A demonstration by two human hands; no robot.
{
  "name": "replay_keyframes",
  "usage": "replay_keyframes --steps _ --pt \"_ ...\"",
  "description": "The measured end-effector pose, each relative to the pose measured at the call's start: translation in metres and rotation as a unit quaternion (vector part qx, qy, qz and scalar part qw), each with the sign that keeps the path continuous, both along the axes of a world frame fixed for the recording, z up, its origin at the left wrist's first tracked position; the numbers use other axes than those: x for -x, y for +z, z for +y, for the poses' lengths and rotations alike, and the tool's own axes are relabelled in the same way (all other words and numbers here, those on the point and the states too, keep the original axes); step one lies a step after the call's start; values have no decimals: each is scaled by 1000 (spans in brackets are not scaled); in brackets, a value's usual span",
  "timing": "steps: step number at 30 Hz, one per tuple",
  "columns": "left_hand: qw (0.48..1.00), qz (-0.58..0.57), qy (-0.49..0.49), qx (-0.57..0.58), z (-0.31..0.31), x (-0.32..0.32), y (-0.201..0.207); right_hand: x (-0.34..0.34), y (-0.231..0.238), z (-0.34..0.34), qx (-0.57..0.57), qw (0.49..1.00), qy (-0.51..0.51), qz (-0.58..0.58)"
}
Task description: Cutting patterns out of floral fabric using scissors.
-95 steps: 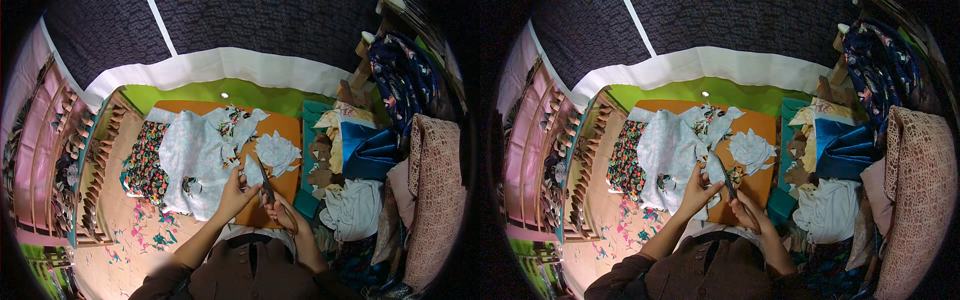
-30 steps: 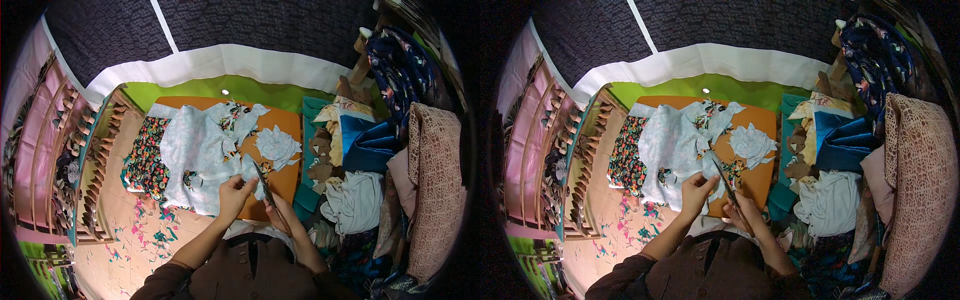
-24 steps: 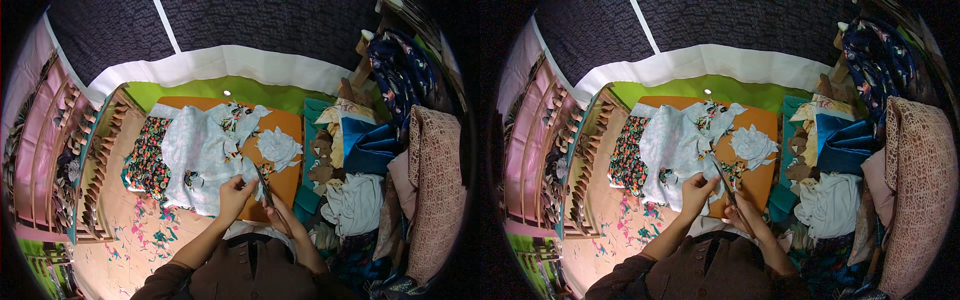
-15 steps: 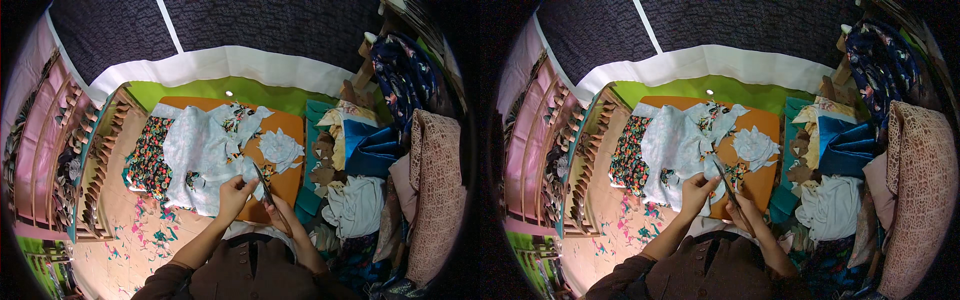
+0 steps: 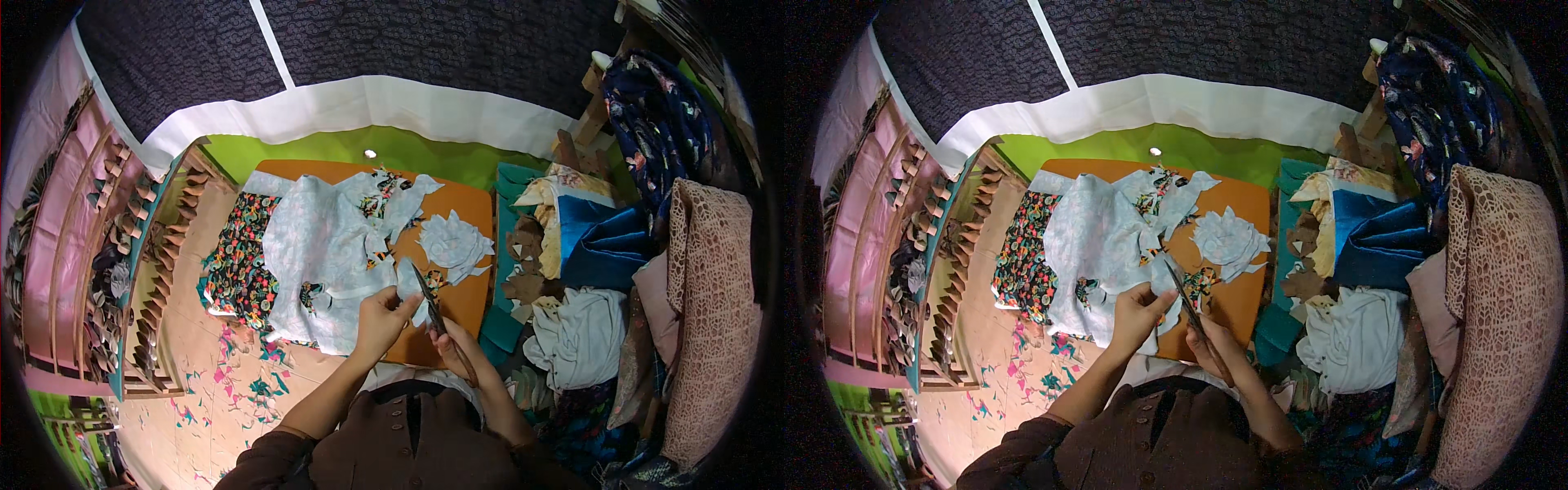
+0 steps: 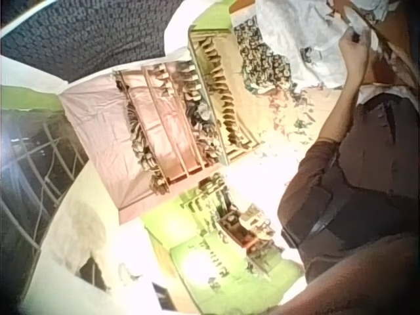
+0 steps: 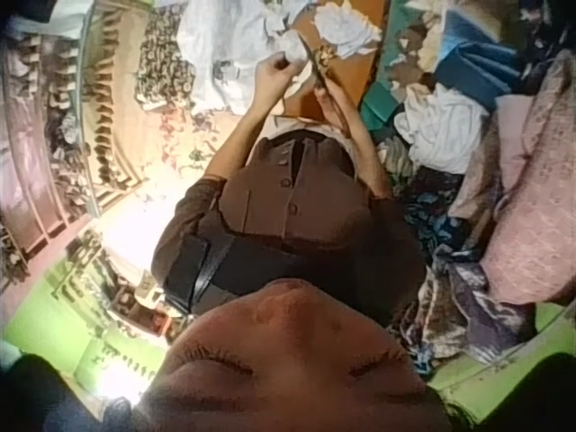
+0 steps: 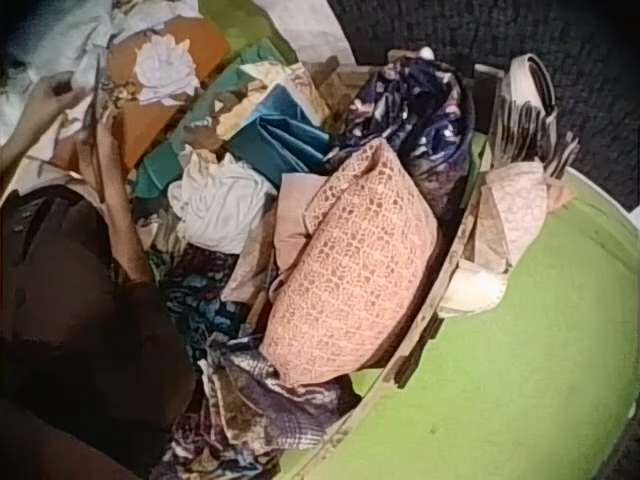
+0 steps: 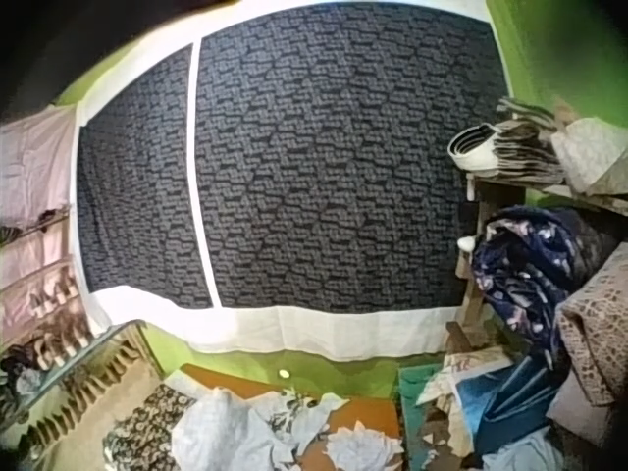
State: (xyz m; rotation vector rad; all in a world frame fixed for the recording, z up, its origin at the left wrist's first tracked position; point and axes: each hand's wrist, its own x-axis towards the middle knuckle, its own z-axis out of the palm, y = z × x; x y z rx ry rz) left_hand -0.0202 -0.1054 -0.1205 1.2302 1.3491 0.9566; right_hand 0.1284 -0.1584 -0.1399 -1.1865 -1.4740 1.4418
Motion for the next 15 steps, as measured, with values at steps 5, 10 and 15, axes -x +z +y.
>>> replay_keyframes --steps 5,10,15 --pt "999 -20 -30 33 4 -4 7 -3 -29 3 62 994 -25 88" --pt "999 -2 -33 28 5 -2 4 -3 -12 0 61 996 -17 56" --pt "998 16 -54 12 5 -2 0 2 -7 0 54 994 -30 89"
